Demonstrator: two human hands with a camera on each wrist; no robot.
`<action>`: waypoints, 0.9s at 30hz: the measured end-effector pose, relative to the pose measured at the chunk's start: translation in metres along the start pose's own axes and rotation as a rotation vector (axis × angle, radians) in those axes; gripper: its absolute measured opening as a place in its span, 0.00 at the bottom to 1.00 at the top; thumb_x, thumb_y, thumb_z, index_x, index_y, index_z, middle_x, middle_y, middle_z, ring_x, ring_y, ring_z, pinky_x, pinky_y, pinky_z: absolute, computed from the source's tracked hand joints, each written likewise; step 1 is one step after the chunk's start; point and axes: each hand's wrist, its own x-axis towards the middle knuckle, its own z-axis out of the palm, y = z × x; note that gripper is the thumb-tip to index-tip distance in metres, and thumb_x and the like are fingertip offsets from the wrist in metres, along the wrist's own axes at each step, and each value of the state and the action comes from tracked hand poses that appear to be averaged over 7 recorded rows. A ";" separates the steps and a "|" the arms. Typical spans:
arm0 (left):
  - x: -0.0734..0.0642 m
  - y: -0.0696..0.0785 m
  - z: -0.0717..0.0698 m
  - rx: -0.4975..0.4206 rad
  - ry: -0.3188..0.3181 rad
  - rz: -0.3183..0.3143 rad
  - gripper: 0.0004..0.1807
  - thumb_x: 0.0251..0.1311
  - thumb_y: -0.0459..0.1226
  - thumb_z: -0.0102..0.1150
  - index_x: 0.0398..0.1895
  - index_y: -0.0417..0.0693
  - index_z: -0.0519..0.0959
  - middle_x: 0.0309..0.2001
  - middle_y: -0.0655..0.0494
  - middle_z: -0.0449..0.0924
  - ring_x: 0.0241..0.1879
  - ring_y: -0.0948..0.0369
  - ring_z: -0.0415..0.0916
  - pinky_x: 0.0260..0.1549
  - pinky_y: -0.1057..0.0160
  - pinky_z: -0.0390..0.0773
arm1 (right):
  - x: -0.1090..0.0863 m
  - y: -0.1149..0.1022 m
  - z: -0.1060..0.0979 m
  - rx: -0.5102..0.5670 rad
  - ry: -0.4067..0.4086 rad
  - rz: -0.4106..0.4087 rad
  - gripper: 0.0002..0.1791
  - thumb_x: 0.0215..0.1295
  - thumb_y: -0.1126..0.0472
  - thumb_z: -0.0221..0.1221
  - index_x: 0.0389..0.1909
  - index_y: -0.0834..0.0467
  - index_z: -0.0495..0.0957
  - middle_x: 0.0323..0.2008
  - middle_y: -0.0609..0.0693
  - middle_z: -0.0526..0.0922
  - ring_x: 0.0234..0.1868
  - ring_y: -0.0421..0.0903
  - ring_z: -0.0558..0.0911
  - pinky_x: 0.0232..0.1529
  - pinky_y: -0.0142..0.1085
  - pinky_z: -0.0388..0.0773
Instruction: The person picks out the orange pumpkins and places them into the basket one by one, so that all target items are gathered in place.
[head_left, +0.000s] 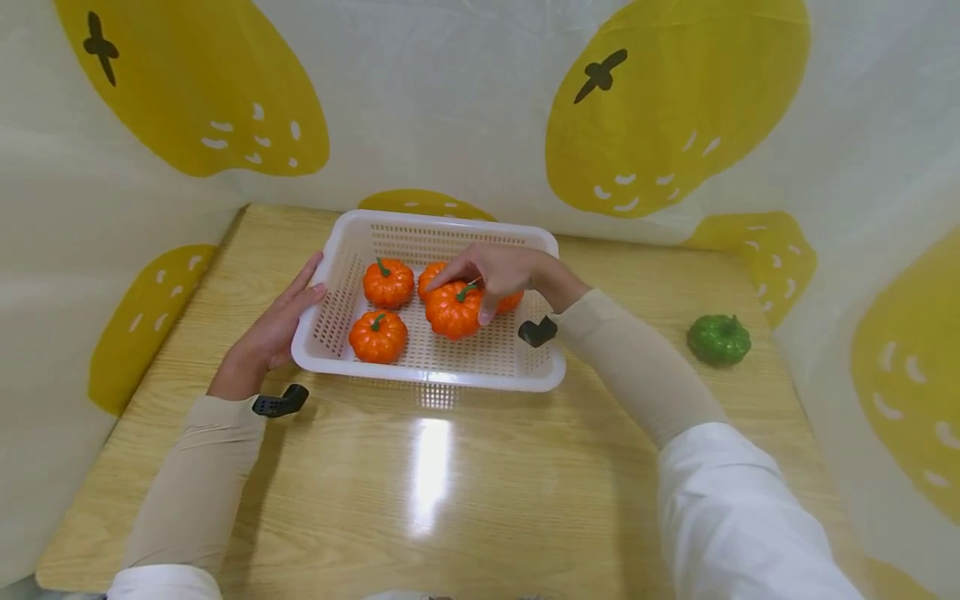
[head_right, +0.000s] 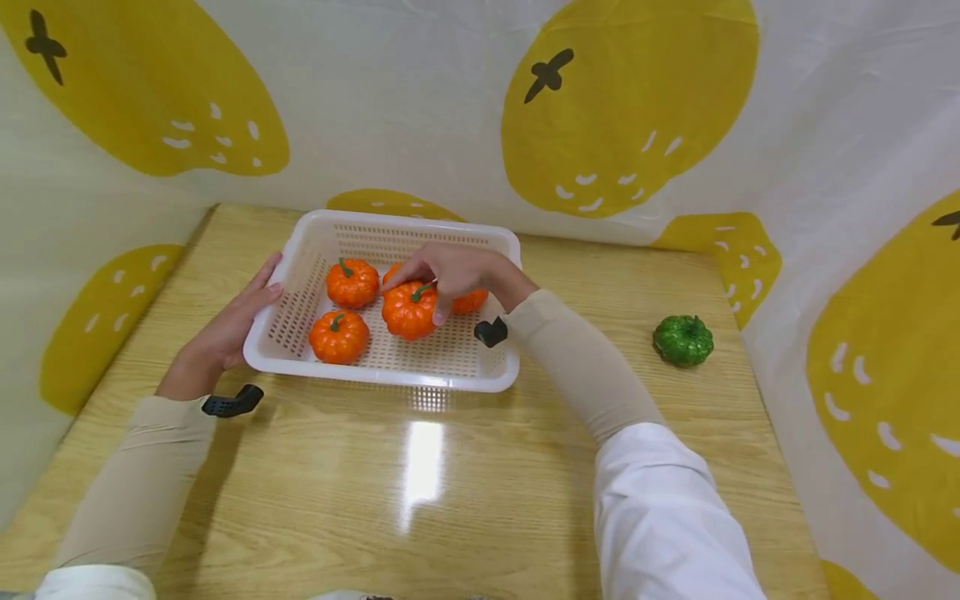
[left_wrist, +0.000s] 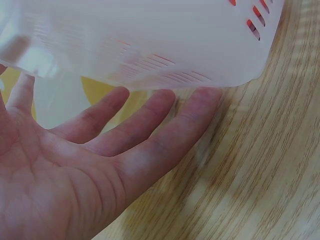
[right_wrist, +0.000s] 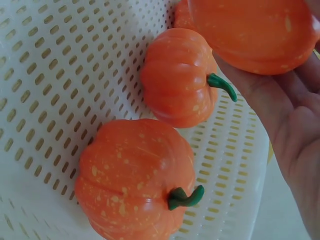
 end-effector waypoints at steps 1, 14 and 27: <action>0.000 0.000 0.000 -0.001 0.000 0.000 0.36 0.82 0.54 0.39 0.80 0.91 0.32 0.86 0.46 0.32 0.78 0.30 0.47 0.57 0.25 0.66 | 0.001 0.000 0.000 0.001 -0.003 0.001 0.50 0.33 0.78 0.74 0.68 0.58 0.79 0.65 0.53 0.83 0.65 0.47 0.80 0.71 0.43 0.73; 0.002 0.001 -0.001 0.019 -0.013 0.018 0.34 0.82 0.54 0.38 0.79 0.94 0.35 0.86 0.46 0.33 0.78 0.30 0.49 0.56 0.27 0.68 | 0.007 -0.001 0.006 -0.039 0.020 0.055 0.52 0.31 0.79 0.76 0.67 0.51 0.80 0.67 0.48 0.81 0.68 0.45 0.77 0.74 0.44 0.69; 0.001 0.003 -0.001 0.033 -0.015 0.015 0.34 0.82 0.54 0.38 0.78 0.97 0.36 0.86 0.46 0.33 0.78 0.30 0.49 0.55 0.27 0.70 | 0.010 0.002 0.012 -0.081 0.023 0.063 0.51 0.32 0.78 0.76 0.67 0.50 0.81 0.65 0.46 0.83 0.65 0.45 0.76 0.73 0.46 0.70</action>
